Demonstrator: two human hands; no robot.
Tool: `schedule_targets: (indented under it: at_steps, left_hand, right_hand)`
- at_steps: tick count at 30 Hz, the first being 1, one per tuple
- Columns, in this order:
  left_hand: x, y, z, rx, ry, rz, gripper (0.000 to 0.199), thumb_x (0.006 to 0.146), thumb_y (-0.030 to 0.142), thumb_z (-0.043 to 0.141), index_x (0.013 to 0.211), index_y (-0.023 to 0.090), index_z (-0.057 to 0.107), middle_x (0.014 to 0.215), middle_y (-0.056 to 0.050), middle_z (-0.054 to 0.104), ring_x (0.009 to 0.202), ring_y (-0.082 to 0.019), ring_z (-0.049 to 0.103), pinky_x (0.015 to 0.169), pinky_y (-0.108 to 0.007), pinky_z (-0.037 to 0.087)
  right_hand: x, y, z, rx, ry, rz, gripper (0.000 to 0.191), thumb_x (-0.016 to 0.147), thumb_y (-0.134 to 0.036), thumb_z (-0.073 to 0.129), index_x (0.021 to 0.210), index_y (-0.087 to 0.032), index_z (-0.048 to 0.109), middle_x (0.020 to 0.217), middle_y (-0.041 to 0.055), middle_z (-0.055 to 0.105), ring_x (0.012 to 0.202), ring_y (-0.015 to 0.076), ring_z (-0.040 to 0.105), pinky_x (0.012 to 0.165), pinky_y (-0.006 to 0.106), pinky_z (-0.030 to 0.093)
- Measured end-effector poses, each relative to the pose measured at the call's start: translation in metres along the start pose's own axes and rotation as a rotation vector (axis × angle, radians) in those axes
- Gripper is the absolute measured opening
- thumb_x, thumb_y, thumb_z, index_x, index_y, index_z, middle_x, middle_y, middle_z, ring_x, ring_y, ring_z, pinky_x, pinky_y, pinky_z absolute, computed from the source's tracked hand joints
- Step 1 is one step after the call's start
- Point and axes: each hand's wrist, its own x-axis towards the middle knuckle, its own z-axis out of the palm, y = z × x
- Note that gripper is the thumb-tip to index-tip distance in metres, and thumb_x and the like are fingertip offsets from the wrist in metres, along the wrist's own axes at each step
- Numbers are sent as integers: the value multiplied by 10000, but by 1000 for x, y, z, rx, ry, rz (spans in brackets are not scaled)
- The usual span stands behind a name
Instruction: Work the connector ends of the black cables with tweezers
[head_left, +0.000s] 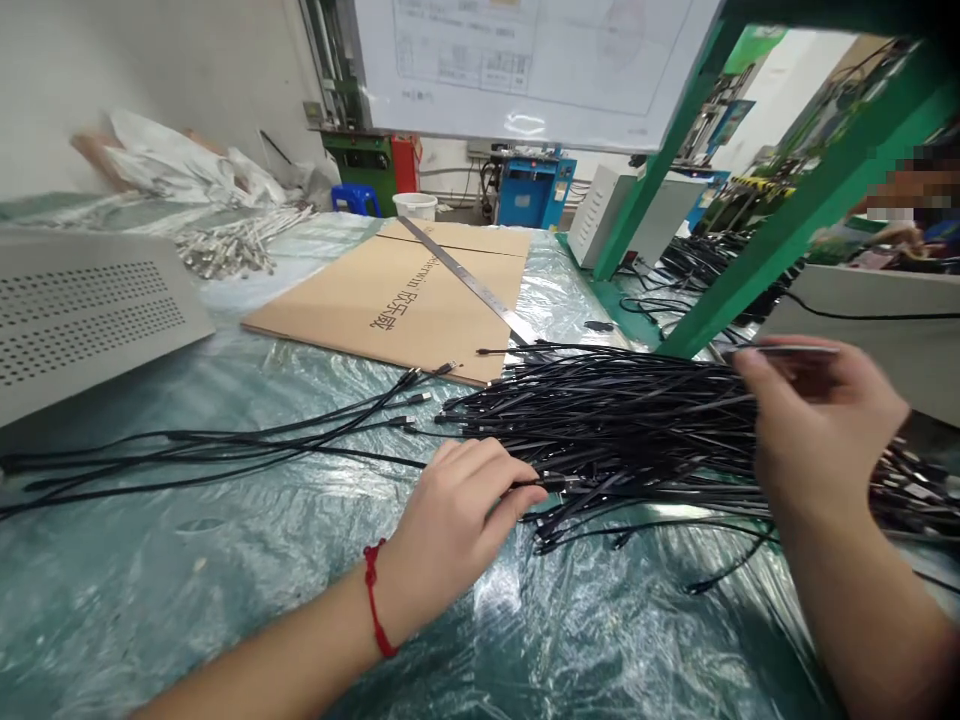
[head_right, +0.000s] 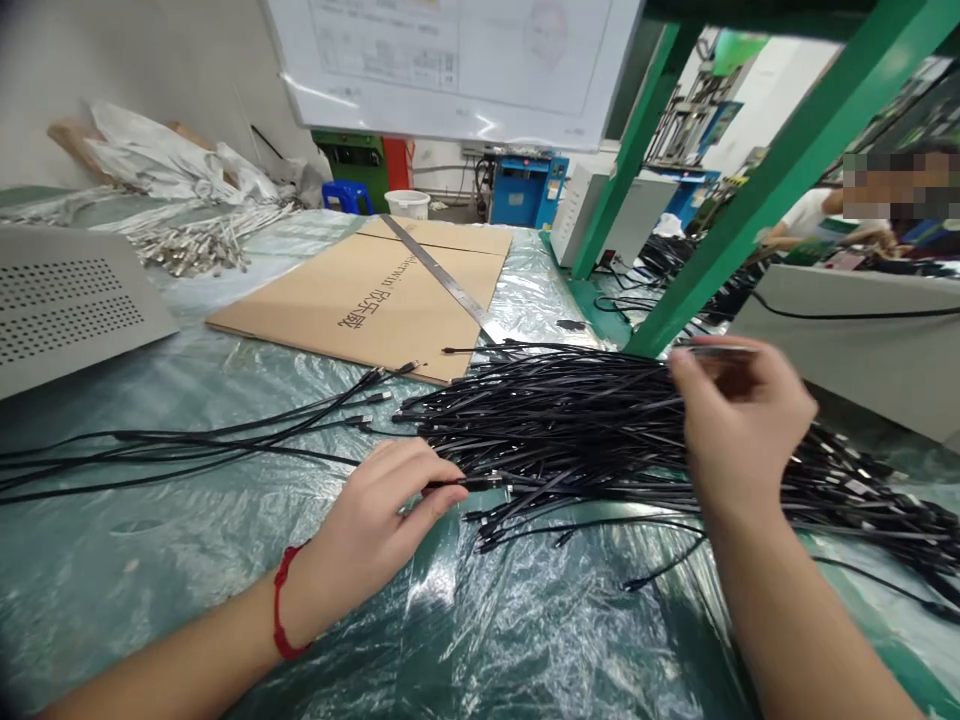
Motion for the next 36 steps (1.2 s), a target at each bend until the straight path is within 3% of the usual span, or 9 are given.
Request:
schedule_targets:
  at_steps: [4, 6, 8, 11, 19, 36]
  left_hand:
    - [-2, 1, 2, -47, 31, 58, 75, 987, 203, 597, 934, 157, 621, 865, 2, 585, 802, -115, 543, 725, -272, 439]
    - [-3, 1, 2, -26, 4, 97, 66, 993, 184, 583, 951, 151, 621, 875, -6, 582, 815, -120, 540, 735, -273, 447]
    - [-5, 1, 2, 11, -30, 114, 68, 999, 178, 566, 986, 145, 625, 891, -18, 580, 831, -132, 538, 745, -287, 452]
    - [-6, 3, 2, 38, -80, 106, 99, 1009, 167, 539, 1044, 138, 627, 905, -29, 580, 845, -146, 539, 751, -303, 462]
    - [-2, 3, 2, 67, -111, 131, 134, 1012, 120, 492, 1100, 117, 593, 917, -49, 590, 836, -163, 542, 745, -323, 482]
    - [-5, 6, 1, 101, -148, 143, 127, 1007, 94, 480, 1006, 104, 607, 821, -35, 535, 759, -163, 472, 672, -319, 427]
  right_hand:
    - [-56, -34, 18, 8, -464, 60, 235, 721, -338, 852, 905, -236, 747, 720, 5, 701, 607, 134, 649, 516, 230, 502]
    - [-77, -44, 21, 60, -686, 60, 196, 758, -304, 824, 921, -257, 728, 715, -13, 711, 591, 117, 669, 512, 191, 531]
    - [-88, -49, 22, 104, -802, 25, 173, 799, -249, 787, 951, -273, 709, 750, -25, 722, 611, 100, 686, 540, 159, 550]
    - [-94, -48, 20, 88, -833, -76, 203, 808, -198, 772, 980, -275, 698, 819, -25, 732, 659, 94, 699, 582, 149, 565]
    - [-98, -40, 19, 0, -844, -337, 286, 802, -146, 770, 1043, -268, 673, 905, 8, 743, 766, 154, 717, 656, 249, 579]
    - [-98, -41, 20, -28, -876, -395, 208, 838, -173, 752, 1013, -259, 678, 914, -4, 755, 788, 137, 728, 714, 230, 596]
